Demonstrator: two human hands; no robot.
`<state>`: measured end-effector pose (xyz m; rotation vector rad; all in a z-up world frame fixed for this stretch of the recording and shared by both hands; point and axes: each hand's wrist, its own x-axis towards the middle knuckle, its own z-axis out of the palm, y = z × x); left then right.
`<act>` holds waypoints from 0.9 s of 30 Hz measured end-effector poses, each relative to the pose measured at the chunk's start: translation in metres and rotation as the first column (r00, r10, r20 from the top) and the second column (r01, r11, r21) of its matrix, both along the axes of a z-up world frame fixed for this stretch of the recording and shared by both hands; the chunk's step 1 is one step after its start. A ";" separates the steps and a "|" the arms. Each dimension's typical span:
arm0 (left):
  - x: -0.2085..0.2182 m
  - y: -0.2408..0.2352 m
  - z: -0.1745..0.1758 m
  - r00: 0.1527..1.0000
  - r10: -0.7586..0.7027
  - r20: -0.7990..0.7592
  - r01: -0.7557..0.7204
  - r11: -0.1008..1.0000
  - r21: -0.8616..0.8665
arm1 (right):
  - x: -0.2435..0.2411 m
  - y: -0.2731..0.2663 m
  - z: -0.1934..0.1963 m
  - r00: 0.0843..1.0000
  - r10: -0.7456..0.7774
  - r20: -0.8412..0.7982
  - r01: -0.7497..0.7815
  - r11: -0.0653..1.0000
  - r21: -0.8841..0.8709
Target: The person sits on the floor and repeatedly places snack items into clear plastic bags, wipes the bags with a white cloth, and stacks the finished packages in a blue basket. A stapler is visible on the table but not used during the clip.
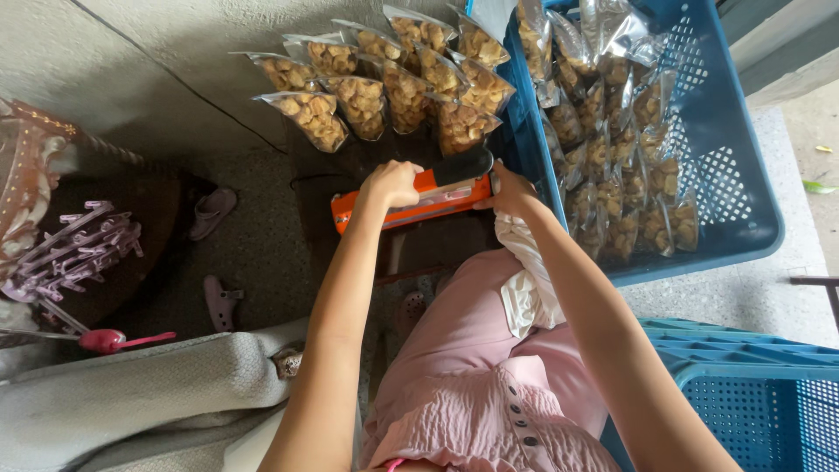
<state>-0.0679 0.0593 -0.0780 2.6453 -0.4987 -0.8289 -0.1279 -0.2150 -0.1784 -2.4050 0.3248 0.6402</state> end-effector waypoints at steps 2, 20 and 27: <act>-0.006 0.001 0.004 1.000 0.003 -0.005 -0.003 1.000 -0.001 | -0.004 0.003 0.004 1.000 0.004 0.021 -0.004 1.000 0.005; -0.037 -0.027 0.015 0.877 0.056 0.477 0.266 0.771 -0.579 | -0.149 -0.023 0.119 0.635 -0.229 0.738 0.022 0.960 0.278; -0.016 -0.163 0.009 0.966 0.040 -0.257 -0.259 0.245 -0.934 | -0.191 -0.109 0.163 0.757 -0.365 0.542 0.541 0.815 -0.207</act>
